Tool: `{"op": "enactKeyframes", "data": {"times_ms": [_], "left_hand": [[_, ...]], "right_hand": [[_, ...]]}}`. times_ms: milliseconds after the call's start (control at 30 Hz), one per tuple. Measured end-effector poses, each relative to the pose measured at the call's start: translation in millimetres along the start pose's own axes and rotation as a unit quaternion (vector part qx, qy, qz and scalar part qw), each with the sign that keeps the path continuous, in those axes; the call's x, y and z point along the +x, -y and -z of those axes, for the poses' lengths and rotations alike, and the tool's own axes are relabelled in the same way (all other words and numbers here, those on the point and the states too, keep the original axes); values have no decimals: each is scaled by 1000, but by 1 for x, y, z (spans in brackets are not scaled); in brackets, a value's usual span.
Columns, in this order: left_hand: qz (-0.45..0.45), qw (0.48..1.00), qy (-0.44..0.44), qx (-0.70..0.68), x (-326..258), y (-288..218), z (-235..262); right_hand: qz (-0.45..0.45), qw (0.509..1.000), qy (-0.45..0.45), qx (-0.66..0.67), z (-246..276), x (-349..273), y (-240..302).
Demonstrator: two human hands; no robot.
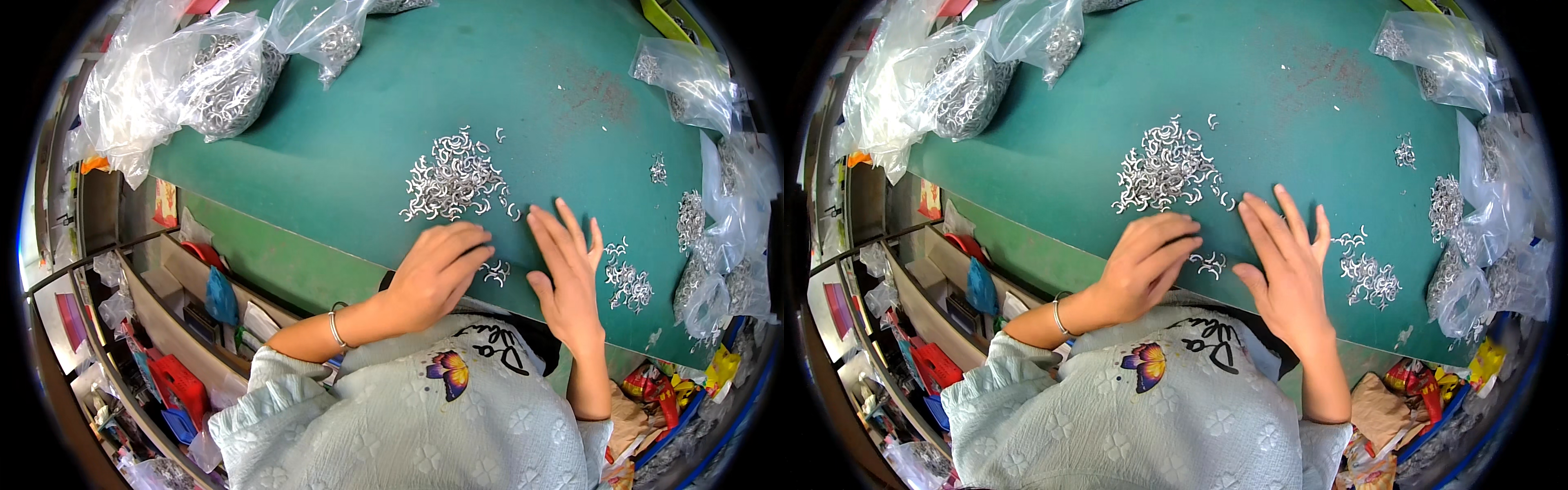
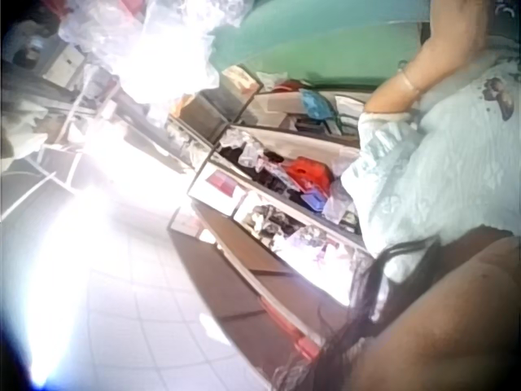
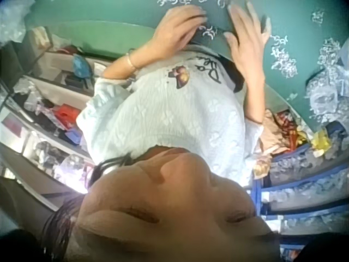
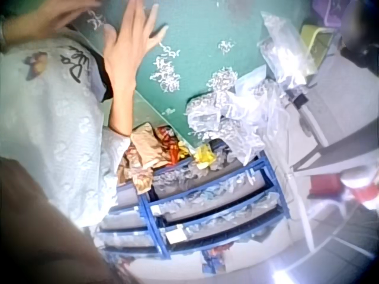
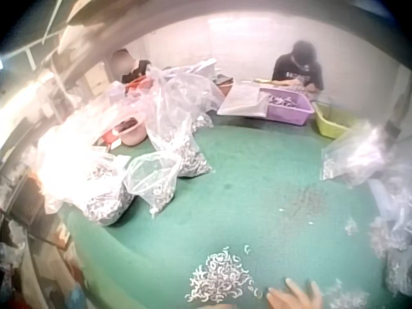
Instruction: The person sorts small crescent-shaped metal pieces by hand on a green surface, gathering them into their palm and placing them into a plastic bag.
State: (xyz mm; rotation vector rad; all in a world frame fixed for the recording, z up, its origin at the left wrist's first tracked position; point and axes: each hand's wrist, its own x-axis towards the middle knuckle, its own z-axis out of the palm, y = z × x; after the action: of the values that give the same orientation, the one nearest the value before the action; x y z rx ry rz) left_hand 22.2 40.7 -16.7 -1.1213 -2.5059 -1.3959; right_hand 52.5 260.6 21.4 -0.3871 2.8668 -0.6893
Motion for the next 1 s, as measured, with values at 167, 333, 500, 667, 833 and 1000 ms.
{"op": "enactKeyframes", "data": {"times_ms": [167, 333, 500, 667, 833, 1000], "left_hand": [[94, 979, 20, 180, 15, -4, -7], [67, 975, 8, 211, 18, 3, -12], [98, 976, 14, 195, 19, -2, -11], [98, 981, -2, 165, 15, -4, -7], [111, 980, -8, 162, 18, -4, -5], [112, 978, -27, 172, 15, 5, -2]], "right_hand": [[-8, 999, 6, -31, -3, 2, 5], [9, 1000, -7, 6, 2, -9, 2], [23, 999, 28, -12, -4, -3, 9], [51, 995, 21, 77, -3, -14, 7], [39, 999, 8, 8, -11, 5, 10], [42, 996, 51, 60, 1, -15, 16]]}}
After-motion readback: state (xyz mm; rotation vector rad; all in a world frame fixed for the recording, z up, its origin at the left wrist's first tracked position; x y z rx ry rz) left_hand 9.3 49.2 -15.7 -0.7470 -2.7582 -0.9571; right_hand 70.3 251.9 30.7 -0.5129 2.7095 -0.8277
